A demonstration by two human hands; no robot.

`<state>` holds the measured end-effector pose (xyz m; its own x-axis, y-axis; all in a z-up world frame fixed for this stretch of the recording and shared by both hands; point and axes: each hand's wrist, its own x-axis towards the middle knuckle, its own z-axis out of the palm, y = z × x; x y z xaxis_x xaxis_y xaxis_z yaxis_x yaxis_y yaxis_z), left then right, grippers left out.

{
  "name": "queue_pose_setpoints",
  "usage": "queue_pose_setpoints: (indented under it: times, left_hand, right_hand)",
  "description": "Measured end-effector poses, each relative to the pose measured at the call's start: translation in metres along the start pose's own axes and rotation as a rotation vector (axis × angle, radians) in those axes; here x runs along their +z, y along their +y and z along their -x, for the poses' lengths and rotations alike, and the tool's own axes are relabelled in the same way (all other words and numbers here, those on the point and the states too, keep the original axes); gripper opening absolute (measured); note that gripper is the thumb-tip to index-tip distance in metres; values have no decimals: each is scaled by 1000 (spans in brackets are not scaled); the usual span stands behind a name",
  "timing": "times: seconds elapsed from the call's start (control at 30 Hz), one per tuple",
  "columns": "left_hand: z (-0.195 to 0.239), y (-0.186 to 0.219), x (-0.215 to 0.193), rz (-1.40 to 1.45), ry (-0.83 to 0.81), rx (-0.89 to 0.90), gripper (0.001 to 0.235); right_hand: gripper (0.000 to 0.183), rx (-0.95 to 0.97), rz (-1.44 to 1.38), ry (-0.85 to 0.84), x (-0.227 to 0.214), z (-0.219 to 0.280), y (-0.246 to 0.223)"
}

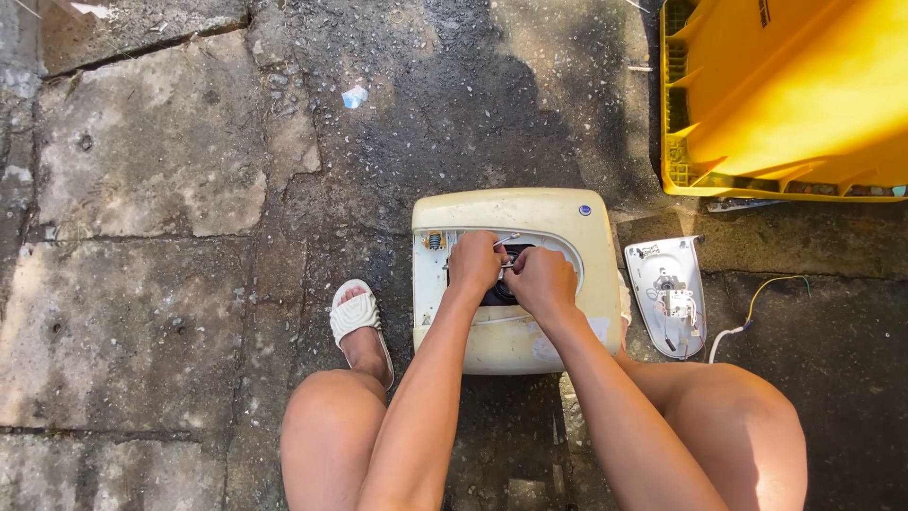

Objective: The person uses a screwdriver to remove screws from the top of a white appliance, detaches wires, and removes the internal heating element. They then place the removed parts on the ground beside them.

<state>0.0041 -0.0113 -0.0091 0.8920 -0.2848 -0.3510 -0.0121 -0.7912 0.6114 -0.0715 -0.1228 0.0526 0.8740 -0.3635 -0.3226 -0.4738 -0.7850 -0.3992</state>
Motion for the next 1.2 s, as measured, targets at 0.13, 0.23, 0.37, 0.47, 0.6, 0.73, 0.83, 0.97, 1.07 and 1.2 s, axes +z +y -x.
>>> queue_pose_setpoints:
  times: [0.13,0.23,0.37,0.47,0.6,0.73,0.83,0.97,1.07,1.2]
  left_hand:
    - [4,4,-5,9,2,-5,5]
    - [7,4,-3,4,-3,-11,5]
    - [4,2,-3,7,4,-11,5]
    - [4,3,-1,10,16,-1,6]
    - [-5,-3,5,13,17,0,5]
    - [-3,-2,5,14,32,17,5]
    - [-4,-6,8,19,49,19,5]
    - [-2,0,4,-2,47,19,5]
    - [-4,-4,6,-6,44,25,4]
    - [-11,-10,15,14,47,28,4]
  right_hand:
    - [20,52,-123,-11,-2,-2,3]
    - [24,64,-111,-32,-15,10,-4]
    - [17,88,-122,-12,-2,3,2]
    - [20,112,-189,-7,0,1,5]
    - [24,135,-246,5,-10,8,-3]
    - [22,131,-264,19,8,-3,11]
    - [24,172,-333,32,13,-3,12]
    - [23,201,-359,47,15,-3,15]
    - [25,205,-389,55,2,7,5]
    - [23,179,-419,60,-1,10,5]
